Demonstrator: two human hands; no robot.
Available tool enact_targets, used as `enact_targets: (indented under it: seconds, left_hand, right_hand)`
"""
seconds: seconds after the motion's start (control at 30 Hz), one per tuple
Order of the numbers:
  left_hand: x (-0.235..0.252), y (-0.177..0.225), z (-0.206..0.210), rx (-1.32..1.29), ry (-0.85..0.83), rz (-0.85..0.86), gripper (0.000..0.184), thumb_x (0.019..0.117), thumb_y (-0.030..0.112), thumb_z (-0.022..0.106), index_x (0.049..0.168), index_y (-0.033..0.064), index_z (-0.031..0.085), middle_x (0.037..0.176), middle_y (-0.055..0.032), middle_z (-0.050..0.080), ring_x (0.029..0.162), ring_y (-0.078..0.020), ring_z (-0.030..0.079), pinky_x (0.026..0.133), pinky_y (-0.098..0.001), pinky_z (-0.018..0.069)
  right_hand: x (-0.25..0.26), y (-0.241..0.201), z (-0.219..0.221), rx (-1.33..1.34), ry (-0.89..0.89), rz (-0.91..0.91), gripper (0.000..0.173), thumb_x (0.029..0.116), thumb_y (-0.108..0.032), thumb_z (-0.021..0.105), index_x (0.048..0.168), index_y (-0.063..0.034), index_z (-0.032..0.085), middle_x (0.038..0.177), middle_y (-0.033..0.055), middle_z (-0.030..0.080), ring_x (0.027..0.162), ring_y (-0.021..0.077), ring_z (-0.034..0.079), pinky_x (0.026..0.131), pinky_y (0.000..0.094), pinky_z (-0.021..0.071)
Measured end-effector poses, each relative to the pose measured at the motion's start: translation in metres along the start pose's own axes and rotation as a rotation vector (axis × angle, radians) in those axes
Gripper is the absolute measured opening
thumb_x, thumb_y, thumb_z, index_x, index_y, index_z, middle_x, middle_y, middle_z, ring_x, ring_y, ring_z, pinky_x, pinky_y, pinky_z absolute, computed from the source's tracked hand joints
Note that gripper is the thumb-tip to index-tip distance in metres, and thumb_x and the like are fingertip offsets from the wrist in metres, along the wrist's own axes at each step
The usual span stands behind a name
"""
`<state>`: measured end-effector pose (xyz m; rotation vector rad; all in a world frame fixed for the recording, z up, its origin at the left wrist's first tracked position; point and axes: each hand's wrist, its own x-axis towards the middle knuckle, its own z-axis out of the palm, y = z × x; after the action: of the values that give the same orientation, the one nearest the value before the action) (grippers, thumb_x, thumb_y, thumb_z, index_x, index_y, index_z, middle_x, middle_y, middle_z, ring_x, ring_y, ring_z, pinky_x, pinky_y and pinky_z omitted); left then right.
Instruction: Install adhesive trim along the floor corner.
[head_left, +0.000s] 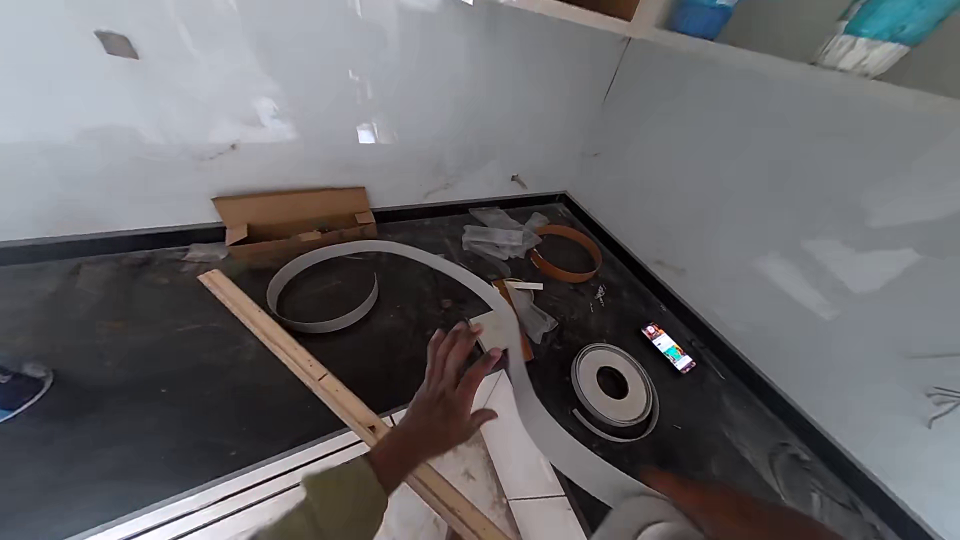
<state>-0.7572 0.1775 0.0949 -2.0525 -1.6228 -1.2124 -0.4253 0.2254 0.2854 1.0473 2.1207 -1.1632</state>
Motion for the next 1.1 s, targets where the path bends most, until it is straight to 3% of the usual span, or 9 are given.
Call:
enact_targets:
  seconds: [0.07, 0.13, 0.2, 0.27, 0.47, 0.63, 0.8, 0.97, 1.1]
  left_hand:
    - [0.022, -0.013, 0.018, -0.115, -0.194, 0.09, 0.085, 0.0704, 0.034, 0.091, 0.145, 0.019, 0.053, 0.156, -0.0116, 0.047, 0.151, -0.0371, 0.033, 0.119, -0.0692, 0.0217]
    - [0.042, -0.023, 0.036, -0.158, -0.333, 0.115, 0.071, 0.0732, 0.023, 0.089, 0.137, 0.0147, 0.06, 0.138, -0.0058, 0.063, 0.141, -0.0292, 0.048, 0.122, -0.0628, 0.0233]
    - [0.054, -0.037, 0.035, -0.16, -0.455, 0.075, 0.052, 0.0804, 0.015, 0.08, 0.13, 0.0125, 0.066, 0.117, -0.0064, 0.072, 0.118, -0.0243, 0.066, 0.115, -0.0516, 0.0412]
    - [0.067, -0.062, 0.012, -0.138, -0.543, 0.014, 0.053, 0.074, 0.014, 0.083, 0.125, 0.0124, 0.071, 0.11, -0.0108, 0.072, 0.107, -0.0309, 0.068, 0.096, -0.054, 0.0543]
    - [0.092, -0.158, -0.049, 0.194, -0.699, 0.139, 0.055, 0.0604, 0.021, 0.088, 0.113, 0.0164, 0.074, 0.098, -0.0026, 0.074, 0.094, -0.0271, 0.071, 0.09, -0.0536, 0.0561]
    - [0.094, -0.187, -0.019, 0.322, -1.196, -0.219, 0.049, 0.0877, 0.023, 0.076, 0.133, 0.0099, 0.066, 0.132, -0.0136, 0.066, 0.128, -0.0333, 0.058, 0.115, -0.0517, 0.0372]
    - [0.074, -0.217, 0.029, 0.206, -1.307, -0.388, 0.056, 0.0951, 0.041, 0.071, 0.138, 0.0064, 0.06, 0.137, -0.0169, 0.062, 0.134, -0.0345, 0.054, 0.118, -0.0509, 0.0333]
    - [0.061, -0.241, 0.068, 0.133, -1.352, -0.407, 0.071, 0.0929, 0.058, 0.067, 0.142, 0.0076, 0.055, 0.138, -0.0169, 0.061, 0.132, -0.0347, 0.054, 0.116, -0.0527, 0.036]
    - [0.063, -0.254, 0.089, 0.066, -1.38, -0.394, 0.075, 0.0951, 0.061, 0.061, 0.146, 0.0065, 0.052, 0.14, -0.0178, 0.059, 0.134, -0.0342, 0.053, 0.116, -0.0517, 0.0355]
  right_hand:
    - [0.022, -0.001, -0.011, -0.049, -0.041, -0.092, 0.052, 0.0965, -0.028, 0.07, 0.143, -0.011, 0.053, 0.107, 0.0212, 0.07, 0.095, 0.0373, 0.07, 0.084, 0.0614, 0.0538]
    - [0.039, 0.009, -0.022, -0.038, -0.056, -0.21, 0.046, 0.0956, -0.029, 0.07, 0.136, -0.0098, 0.057, 0.103, 0.0203, 0.069, 0.091, 0.0354, 0.069, 0.081, 0.0599, 0.0537]
    - [0.053, 0.027, -0.031, 0.071, -0.093, -0.263, 0.044, 0.0948, -0.03, 0.07, 0.133, -0.011, 0.058, 0.101, 0.0155, 0.069, 0.087, 0.0291, 0.069, 0.079, 0.0545, 0.0556]
    - [0.077, 0.059, -0.036, 0.25, -0.113, -0.274, 0.049, 0.0913, -0.031, 0.072, 0.134, -0.0117, 0.058, 0.099, 0.0098, 0.07, 0.082, 0.022, 0.07, 0.075, 0.0473, 0.0586]
    - [0.189, 0.137, -0.018, 0.659, -0.058, -0.18, 0.046, 0.0876, -0.026, 0.075, 0.127, -0.0128, 0.055, 0.094, 0.0059, 0.071, 0.07, 0.0199, 0.07, 0.064, 0.0388, 0.0618]
    - [0.265, 0.121, -0.019, 0.268, 0.249, 0.045, 0.05, 0.0951, -0.034, 0.072, 0.137, -0.0143, 0.055, 0.11, 0.018, 0.068, 0.087, 0.0326, 0.07, 0.081, 0.0536, 0.0582]
    - [0.29, 0.102, -0.035, 0.0, 0.353, 0.24, 0.053, 0.097, -0.026, 0.069, 0.146, -0.0111, 0.054, 0.14, 0.021, 0.059, 0.13, 0.0418, 0.056, 0.108, 0.0623, 0.0423]
    - [0.315, 0.108, -0.053, -0.132, 0.409, 0.372, 0.056, 0.0876, -0.011, 0.074, 0.142, -0.0141, 0.058, 0.155, 0.0167, 0.048, 0.131, 0.042, 0.056, 0.102, 0.0619, 0.0481]
    - [0.331, 0.107, -0.08, -0.134, 0.4, 0.457, 0.051, 0.0916, -0.02, 0.074, 0.14, -0.0139, 0.059, 0.15, 0.0151, 0.053, 0.127, 0.0414, 0.058, 0.101, 0.0626, 0.0482]
